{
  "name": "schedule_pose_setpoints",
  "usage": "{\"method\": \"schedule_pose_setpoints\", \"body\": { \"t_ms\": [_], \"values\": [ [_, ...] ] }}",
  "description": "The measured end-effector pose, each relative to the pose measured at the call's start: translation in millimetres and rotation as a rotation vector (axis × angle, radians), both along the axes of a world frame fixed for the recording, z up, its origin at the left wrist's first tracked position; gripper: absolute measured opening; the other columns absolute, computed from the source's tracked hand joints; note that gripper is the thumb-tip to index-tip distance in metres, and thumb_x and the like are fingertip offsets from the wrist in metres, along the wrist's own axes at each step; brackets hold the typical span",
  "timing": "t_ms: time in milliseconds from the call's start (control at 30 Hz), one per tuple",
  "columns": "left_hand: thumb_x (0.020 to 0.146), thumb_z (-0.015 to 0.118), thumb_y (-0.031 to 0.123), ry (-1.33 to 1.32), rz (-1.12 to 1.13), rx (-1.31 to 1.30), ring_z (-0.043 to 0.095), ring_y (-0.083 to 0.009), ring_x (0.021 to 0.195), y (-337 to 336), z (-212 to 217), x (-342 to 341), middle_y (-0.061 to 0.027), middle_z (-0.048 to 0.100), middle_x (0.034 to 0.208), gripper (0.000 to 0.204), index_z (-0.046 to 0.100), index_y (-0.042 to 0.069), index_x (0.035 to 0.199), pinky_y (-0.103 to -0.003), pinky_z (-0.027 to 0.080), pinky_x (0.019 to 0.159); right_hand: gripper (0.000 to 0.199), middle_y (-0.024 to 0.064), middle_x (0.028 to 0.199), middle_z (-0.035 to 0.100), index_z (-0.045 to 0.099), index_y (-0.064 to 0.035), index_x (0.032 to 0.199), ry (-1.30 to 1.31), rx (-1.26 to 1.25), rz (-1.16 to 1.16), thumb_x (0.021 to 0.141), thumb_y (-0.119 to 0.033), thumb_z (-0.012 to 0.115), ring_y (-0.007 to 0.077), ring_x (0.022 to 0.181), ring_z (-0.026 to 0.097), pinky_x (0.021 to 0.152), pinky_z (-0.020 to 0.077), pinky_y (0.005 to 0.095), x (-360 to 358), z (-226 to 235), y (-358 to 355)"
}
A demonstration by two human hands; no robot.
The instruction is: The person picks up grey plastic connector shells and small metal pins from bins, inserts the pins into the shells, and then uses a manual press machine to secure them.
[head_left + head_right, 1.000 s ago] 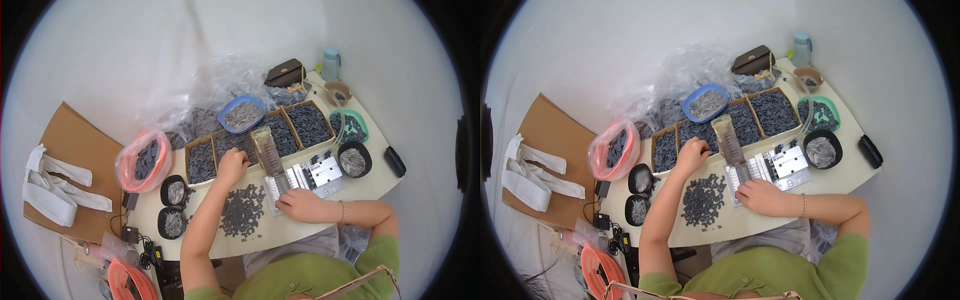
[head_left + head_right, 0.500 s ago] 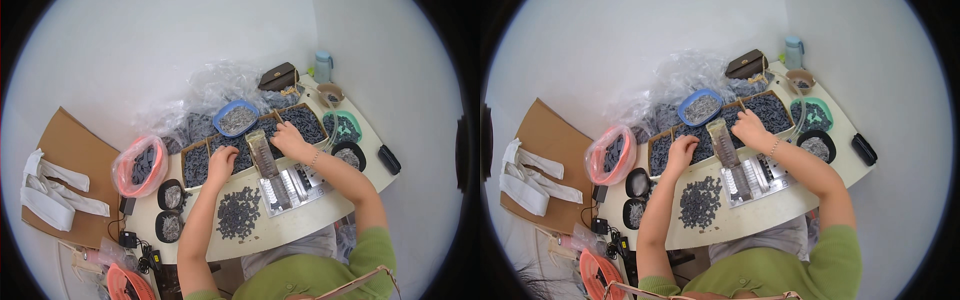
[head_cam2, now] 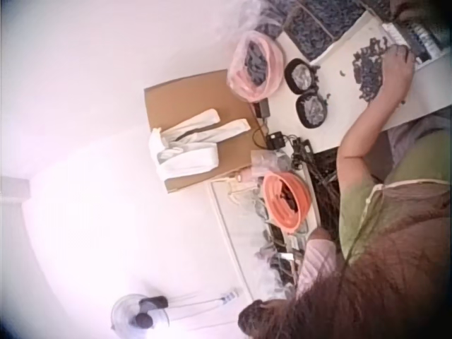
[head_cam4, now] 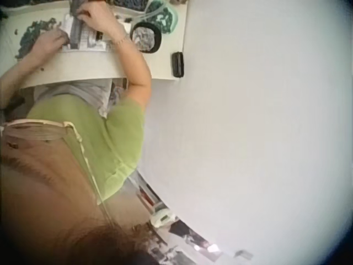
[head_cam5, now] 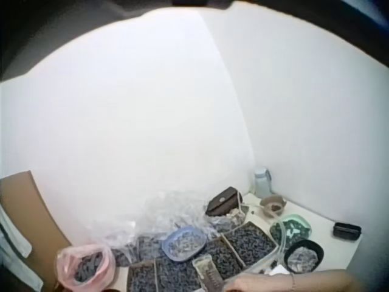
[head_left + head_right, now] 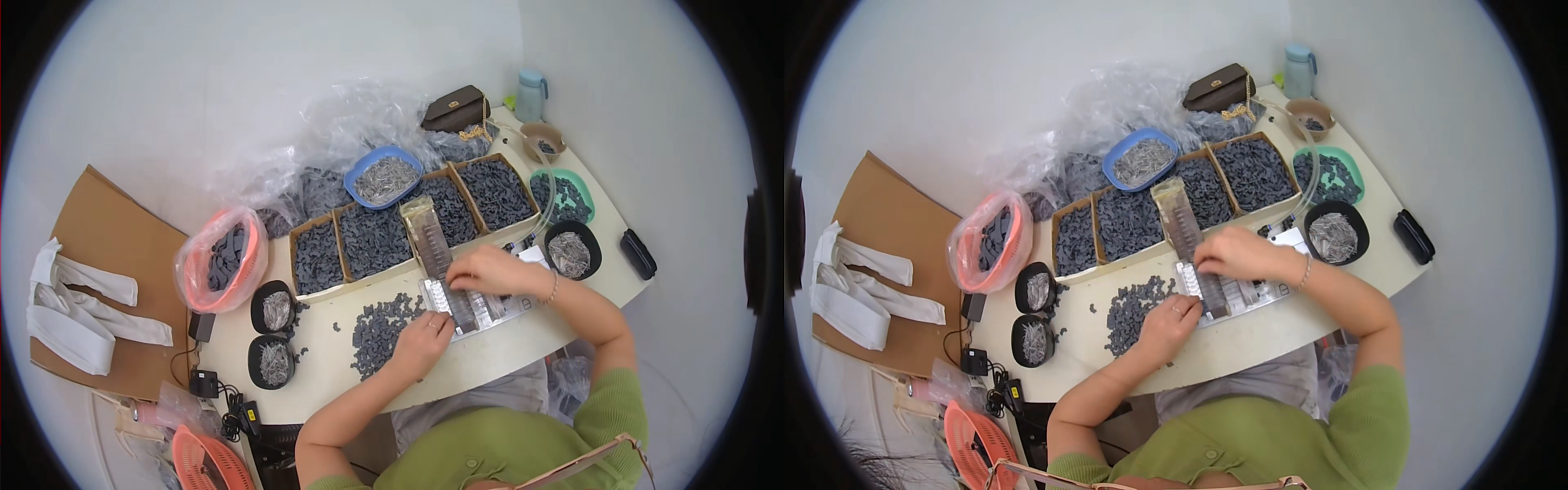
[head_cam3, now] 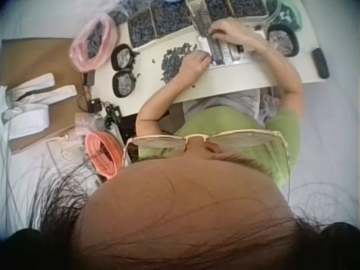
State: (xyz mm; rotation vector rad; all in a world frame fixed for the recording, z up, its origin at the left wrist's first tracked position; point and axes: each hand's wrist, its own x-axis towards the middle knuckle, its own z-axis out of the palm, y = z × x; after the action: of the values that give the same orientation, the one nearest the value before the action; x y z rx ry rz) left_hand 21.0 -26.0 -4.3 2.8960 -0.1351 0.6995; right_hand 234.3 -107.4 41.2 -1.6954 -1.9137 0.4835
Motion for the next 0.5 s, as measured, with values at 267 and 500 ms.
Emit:
{"method": "schedule_pose_setpoints", "body": {
  "t_ms": [267,500],
  "values": [
    [0.071,0.06,0.001,0.016,0.103,0.185,0.06,-0.0317,0.102,-30,9,-20,-0.0196,0.06,0.115,0.032,0.062,-0.005,0.102,-0.038,0.05,0.088,0.016,0.0061,0.081,0.056,0.063,-0.0054,0.086,-0.342,0.356,0.02,0.076,-0.017,0.066,0.0236,0.076,0.058,0.064,0.0495,0.0336,-39,-47,-19],
    [0.075,0.066,0.001,-0.037,0.262,-0.244,0.058,-0.0327,0.086,36,0,-23,-0.0139,0.06,0.094,0.024,0.064,-0.001,0.099,-0.04,0.048,0.073,0.042,0.0088,0.097,0.057,0.063,0.0026,0.099,-0.541,0.408,0.0,0.075,-0.033,0.066,0.0229,0.089,0.054,0.076,0.0443,0.0344,-63,-42,-44]
  ]
}}
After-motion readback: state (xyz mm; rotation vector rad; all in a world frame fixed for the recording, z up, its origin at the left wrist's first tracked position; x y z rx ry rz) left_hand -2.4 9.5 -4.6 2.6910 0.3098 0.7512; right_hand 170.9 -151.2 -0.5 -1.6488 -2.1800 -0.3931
